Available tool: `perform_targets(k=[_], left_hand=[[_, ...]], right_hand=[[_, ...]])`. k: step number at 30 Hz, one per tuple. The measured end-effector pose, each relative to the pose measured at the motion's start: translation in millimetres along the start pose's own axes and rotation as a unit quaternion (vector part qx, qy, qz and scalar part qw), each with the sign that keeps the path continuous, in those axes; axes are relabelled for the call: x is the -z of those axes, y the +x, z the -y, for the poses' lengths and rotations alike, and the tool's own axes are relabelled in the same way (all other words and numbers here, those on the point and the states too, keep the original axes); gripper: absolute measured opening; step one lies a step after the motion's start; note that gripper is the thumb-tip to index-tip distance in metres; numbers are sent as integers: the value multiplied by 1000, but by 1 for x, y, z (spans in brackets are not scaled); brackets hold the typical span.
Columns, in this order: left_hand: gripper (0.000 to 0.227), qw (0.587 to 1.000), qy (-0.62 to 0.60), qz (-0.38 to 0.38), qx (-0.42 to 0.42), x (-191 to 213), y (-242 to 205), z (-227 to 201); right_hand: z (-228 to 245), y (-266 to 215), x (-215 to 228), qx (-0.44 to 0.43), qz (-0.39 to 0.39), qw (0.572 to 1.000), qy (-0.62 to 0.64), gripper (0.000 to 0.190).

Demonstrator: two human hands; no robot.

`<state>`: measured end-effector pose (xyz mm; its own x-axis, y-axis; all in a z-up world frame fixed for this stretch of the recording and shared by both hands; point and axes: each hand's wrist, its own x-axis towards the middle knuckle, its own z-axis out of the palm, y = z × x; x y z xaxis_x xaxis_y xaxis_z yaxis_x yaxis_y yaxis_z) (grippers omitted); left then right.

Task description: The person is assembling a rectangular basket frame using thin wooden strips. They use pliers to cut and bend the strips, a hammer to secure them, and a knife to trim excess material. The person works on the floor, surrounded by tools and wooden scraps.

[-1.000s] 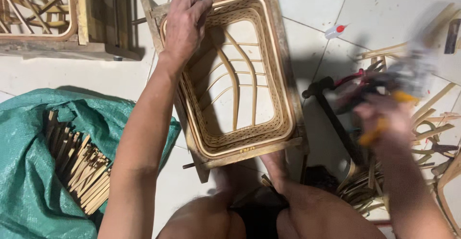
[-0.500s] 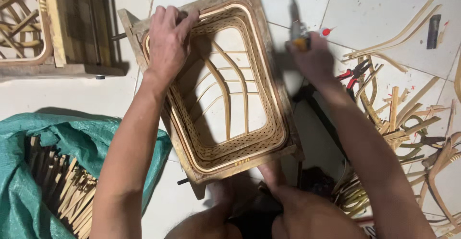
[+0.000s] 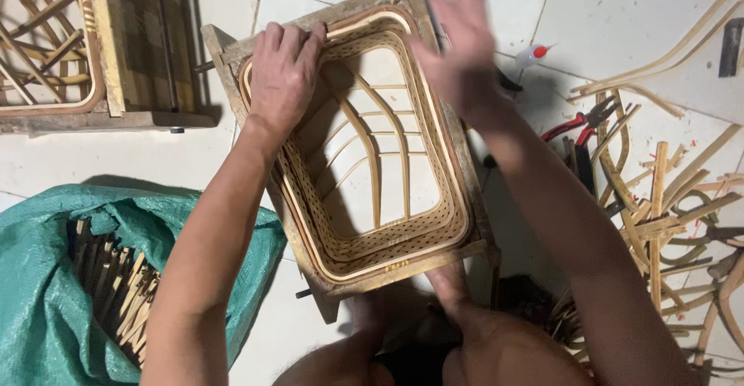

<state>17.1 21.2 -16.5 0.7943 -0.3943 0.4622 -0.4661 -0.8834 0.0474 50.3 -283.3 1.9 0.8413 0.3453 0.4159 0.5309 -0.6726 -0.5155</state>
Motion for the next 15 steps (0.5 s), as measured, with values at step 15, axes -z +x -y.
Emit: perform_targets(k=[15], left_hand=[[26,998,-32,-56,-7,-3,5,5]], right_hand=[[-14,26,-60,52,31,992,-110,25]])
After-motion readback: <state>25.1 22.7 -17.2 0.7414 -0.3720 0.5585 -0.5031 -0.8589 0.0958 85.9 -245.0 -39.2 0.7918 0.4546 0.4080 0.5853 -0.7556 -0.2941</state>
